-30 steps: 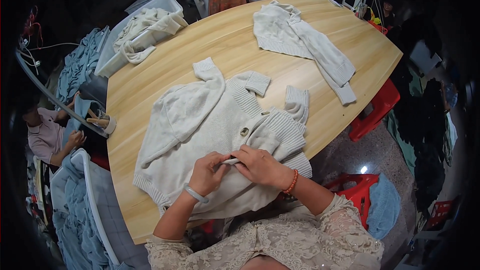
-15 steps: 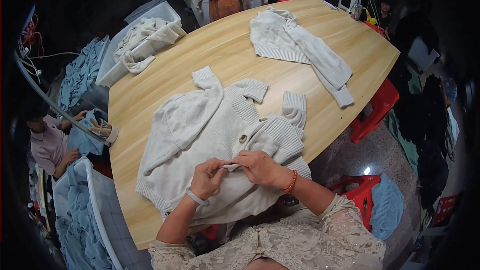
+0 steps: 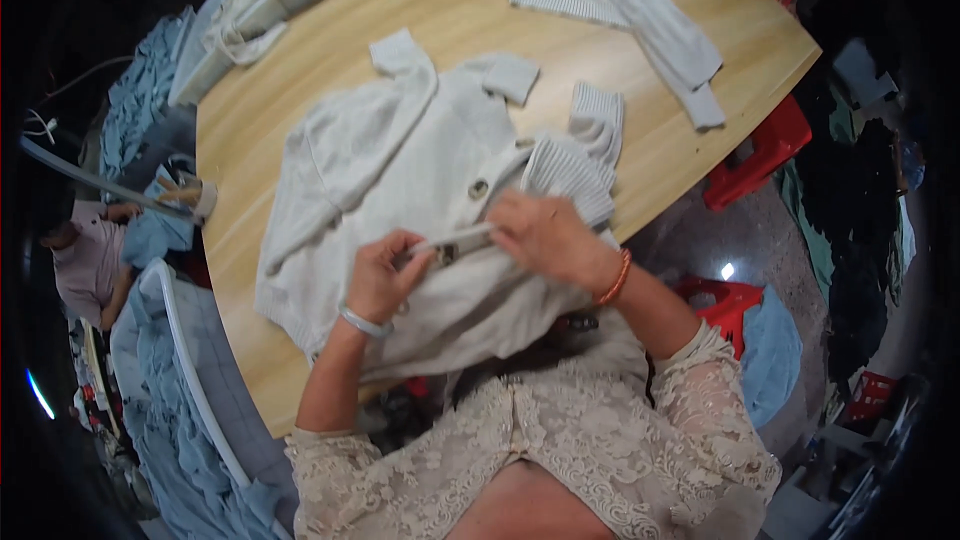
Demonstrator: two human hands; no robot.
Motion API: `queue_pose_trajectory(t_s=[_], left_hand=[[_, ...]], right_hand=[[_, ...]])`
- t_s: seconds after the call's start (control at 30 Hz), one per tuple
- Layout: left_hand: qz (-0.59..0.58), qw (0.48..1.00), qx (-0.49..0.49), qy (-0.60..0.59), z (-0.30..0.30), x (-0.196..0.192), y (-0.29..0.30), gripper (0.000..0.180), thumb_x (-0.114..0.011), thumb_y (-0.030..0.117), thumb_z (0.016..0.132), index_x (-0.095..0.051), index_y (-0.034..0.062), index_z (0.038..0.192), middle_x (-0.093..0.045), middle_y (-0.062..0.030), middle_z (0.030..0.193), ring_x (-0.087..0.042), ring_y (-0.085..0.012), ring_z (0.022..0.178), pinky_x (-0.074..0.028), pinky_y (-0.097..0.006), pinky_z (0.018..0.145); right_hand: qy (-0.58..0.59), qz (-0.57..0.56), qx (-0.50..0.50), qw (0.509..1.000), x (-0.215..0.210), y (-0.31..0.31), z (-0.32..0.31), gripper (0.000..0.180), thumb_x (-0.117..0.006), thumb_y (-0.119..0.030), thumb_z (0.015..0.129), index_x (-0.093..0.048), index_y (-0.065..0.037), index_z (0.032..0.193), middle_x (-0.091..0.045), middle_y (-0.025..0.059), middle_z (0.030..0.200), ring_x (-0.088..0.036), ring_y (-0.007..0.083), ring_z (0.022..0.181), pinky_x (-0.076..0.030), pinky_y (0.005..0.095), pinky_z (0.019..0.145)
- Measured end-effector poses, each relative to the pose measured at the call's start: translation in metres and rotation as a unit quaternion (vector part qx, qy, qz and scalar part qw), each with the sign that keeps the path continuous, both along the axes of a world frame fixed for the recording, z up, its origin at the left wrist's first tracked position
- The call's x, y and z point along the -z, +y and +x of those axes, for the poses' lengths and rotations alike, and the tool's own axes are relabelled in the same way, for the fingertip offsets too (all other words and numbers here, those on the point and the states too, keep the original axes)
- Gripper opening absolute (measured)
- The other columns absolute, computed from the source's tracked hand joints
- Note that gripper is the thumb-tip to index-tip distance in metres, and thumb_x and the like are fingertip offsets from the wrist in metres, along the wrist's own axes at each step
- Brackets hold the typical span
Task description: Trim loose threads from white cardigans using scissors at a garment inspection table.
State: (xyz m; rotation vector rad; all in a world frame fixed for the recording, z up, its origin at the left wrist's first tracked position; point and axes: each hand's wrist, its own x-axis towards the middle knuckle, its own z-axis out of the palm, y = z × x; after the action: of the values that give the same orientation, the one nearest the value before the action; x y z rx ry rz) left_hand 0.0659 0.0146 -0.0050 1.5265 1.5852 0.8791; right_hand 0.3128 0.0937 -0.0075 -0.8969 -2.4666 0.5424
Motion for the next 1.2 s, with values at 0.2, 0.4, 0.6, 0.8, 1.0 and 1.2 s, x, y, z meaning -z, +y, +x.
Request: queue_pose_trajectory(t_s=[0.2, 0.4, 0.6, 0.8, 1.0, 1.2], left_hand=[[0.199, 0.948, 0.017, 0.248, 0.012, -0.008, 0.015, 0.014, -0.066, 0.002, 0.086, -0.066, 0.0000, 0.099, -0.064, -0.0075, 0.086, -0.058, -0.0142, 0.071, -0.048, -0.025, 0.067], [0.165, 0.978, 0.034, 0.119, 0.060, 0.003, 0.062, 0.024, -0.064, 0.000, 0.085, -0.065, -0.0009, 0.109, -0.063, -0.0115, 0.094, -0.060, -0.0204, 0.070, -0.049, -0.028, 0.067], [-0.035, 0.995, 0.071, -0.055, 0.062, 0.004, 0.076, 0.022, -0.076, 0.007, 0.078, -0.066, -0.0016, 0.096, -0.067, -0.0047, 0.080, -0.060, -0.0079, 0.070, -0.050, -0.024, 0.064], [-0.096, 0.986, 0.063, -0.124, 0.059, 0.007, 0.077, 0.011, -0.071, 0.002, 0.086, -0.067, -0.0033, 0.095, -0.069, -0.0048, 0.084, -0.063, -0.0082, 0.074, -0.052, -0.022, 0.067], [-0.131, 0.958, 0.043, -0.252, 0.056, -0.002, 0.079, 0.011, -0.073, 0.005, 0.087, -0.070, -0.0016, 0.095, -0.071, -0.0034, 0.086, -0.060, -0.0056, 0.071, -0.047, -0.019, 0.064], [-0.135, 0.957, 0.099, -0.235, 0.059, -0.005, 0.065, 0.023, -0.073, 0.003, 0.086, -0.068, -0.0050, 0.107, -0.070, -0.0083, 0.102, -0.064, -0.0092, 0.085, -0.053, -0.024, 0.077]], right_hand=[[-0.015, 0.007, 0.031, 0.999, 0.007, 0.005, 0.019, 0.015, -0.062, -0.009, 0.086, -0.060, -0.007, 0.100, -0.058, 0.0099, 0.089, -0.064, 0.0339, 0.073, -0.052, 0.0408, 0.062], [0.015, 0.011, 0.039, 0.999, 0.013, -0.001, 0.017, 0.019, -0.063, -0.007, 0.084, -0.060, -0.007, 0.102, -0.058, 0.0102, 0.090, -0.064, 0.0336, 0.073, -0.052, 0.0410, 0.062], [0.020, 0.016, 0.035, 0.999, 0.012, -0.014, 0.022, 0.019, -0.065, -0.008, 0.082, -0.058, -0.005, 0.098, -0.054, 0.0109, 0.093, -0.064, 0.0313, 0.074, -0.052, 0.0395, 0.062], [0.091, 0.029, 0.032, 0.995, 0.018, -0.007, 0.011, 0.008, -0.058, -0.004, 0.083, -0.053, -0.003, 0.089, -0.057, 0.0157, 0.088, -0.064, 0.0349, 0.072, -0.053, 0.0432, 0.060], [0.137, -0.018, 0.072, 0.988, 0.018, -0.006, 0.006, 0.039, -0.066, -0.006, 0.081, -0.049, -0.003, 0.116, -0.060, 0.0159, 0.098, -0.065, 0.0363, 0.082, -0.054, 0.0431, 0.067], [0.102, -0.012, 0.057, 0.993, 0.024, -0.010, 0.013, 0.039, -0.066, -0.016, 0.085, -0.049, -0.001, 0.116, -0.056, 0.0182, 0.094, -0.065, 0.0372, 0.077, -0.053, 0.0444, 0.065]])
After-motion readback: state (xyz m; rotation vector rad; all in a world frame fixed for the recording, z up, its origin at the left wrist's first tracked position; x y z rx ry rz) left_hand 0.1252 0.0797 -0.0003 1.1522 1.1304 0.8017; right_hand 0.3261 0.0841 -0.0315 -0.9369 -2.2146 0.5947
